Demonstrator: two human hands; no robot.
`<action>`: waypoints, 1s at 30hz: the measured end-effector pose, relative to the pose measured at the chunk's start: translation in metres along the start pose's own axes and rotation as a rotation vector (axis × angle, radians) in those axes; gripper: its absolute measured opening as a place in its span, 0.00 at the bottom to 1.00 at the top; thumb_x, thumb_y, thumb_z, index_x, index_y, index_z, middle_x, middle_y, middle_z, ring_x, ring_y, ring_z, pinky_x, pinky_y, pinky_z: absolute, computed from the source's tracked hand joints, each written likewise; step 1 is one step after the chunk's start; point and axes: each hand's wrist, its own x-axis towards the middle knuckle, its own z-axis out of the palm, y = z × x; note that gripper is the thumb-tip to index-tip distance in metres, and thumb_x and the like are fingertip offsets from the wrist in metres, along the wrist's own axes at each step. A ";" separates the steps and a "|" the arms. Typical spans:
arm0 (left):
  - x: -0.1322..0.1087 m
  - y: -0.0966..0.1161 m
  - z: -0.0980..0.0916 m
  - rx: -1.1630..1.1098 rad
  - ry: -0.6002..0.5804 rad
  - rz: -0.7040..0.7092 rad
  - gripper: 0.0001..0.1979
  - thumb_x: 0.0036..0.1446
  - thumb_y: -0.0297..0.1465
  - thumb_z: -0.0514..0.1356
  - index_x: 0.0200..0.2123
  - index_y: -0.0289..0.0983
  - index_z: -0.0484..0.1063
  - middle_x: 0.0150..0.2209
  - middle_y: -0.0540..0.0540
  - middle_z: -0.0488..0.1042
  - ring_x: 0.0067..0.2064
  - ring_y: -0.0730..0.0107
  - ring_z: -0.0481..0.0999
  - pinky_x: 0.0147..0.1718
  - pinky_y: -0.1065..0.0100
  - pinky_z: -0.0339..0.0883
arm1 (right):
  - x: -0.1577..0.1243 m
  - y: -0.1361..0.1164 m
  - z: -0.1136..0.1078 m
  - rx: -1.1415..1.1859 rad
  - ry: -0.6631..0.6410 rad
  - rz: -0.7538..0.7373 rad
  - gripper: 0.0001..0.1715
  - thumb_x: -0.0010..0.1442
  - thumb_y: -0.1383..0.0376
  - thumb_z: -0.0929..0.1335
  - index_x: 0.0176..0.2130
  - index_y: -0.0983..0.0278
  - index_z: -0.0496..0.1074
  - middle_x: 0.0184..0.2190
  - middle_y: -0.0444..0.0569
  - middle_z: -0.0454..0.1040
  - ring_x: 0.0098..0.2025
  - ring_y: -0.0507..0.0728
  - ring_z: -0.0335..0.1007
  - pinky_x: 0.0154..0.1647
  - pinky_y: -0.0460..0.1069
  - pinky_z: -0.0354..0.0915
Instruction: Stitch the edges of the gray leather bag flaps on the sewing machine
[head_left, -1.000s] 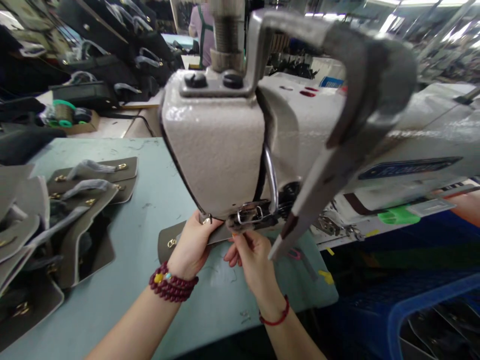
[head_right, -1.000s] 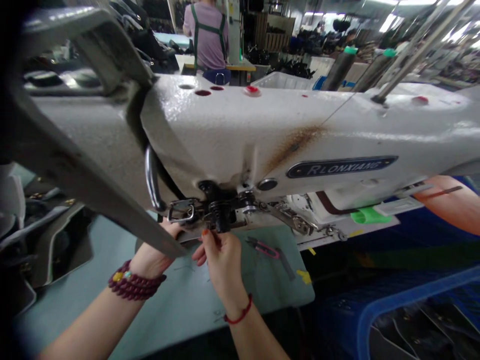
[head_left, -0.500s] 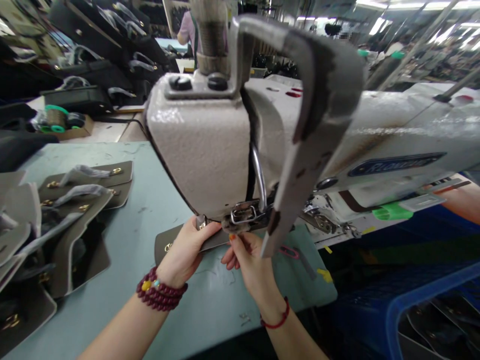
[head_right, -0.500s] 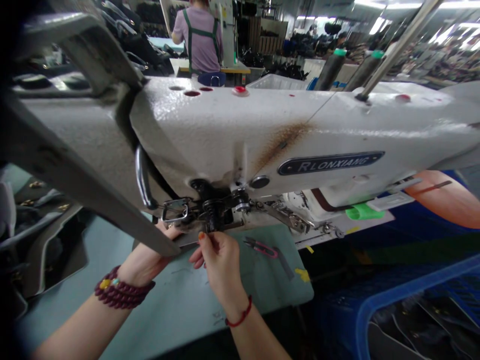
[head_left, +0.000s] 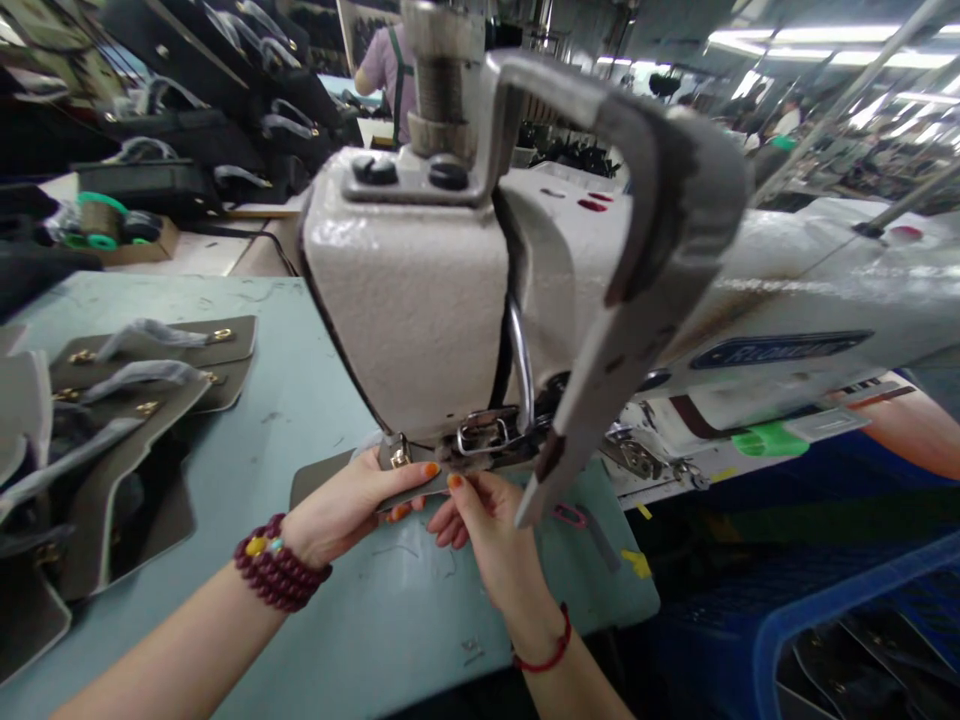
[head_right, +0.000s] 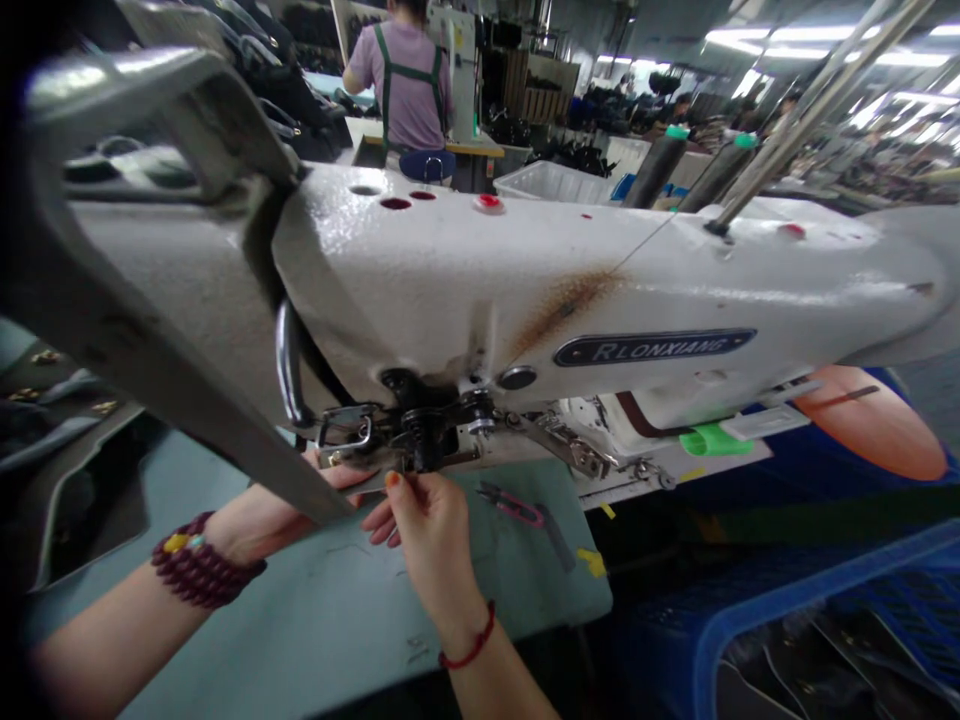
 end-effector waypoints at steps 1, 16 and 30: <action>0.000 0.000 0.000 0.018 0.005 0.007 0.16 0.46 0.40 0.73 0.29 0.34 0.76 0.25 0.49 0.73 0.25 0.77 0.67 0.22 0.76 0.57 | 0.000 0.000 0.000 0.003 -0.005 -0.001 0.28 0.64 0.48 0.64 0.25 0.67 0.71 0.19 0.50 0.76 0.18 0.49 0.69 0.19 0.40 0.60; 0.002 0.013 0.004 0.100 0.026 0.049 0.16 0.46 0.41 0.72 0.30 0.35 0.79 0.29 0.48 0.76 0.26 0.76 0.65 0.24 0.74 0.60 | 0.004 0.002 0.016 -0.003 0.106 0.038 0.33 0.64 0.46 0.63 0.21 0.67 0.71 0.17 0.51 0.76 0.15 0.49 0.68 0.17 0.40 0.59; 0.006 0.022 0.006 0.034 0.080 0.095 0.12 0.37 0.35 0.74 0.20 0.37 0.76 0.18 0.48 0.70 0.20 0.74 0.63 0.18 0.75 0.54 | -0.006 0.003 0.018 0.034 0.094 0.062 0.27 0.63 0.47 0.64 0.34 0.68 0.76 0.19 0.49 0.77 0.16 0.49 0.71 0.18 0.40 0.60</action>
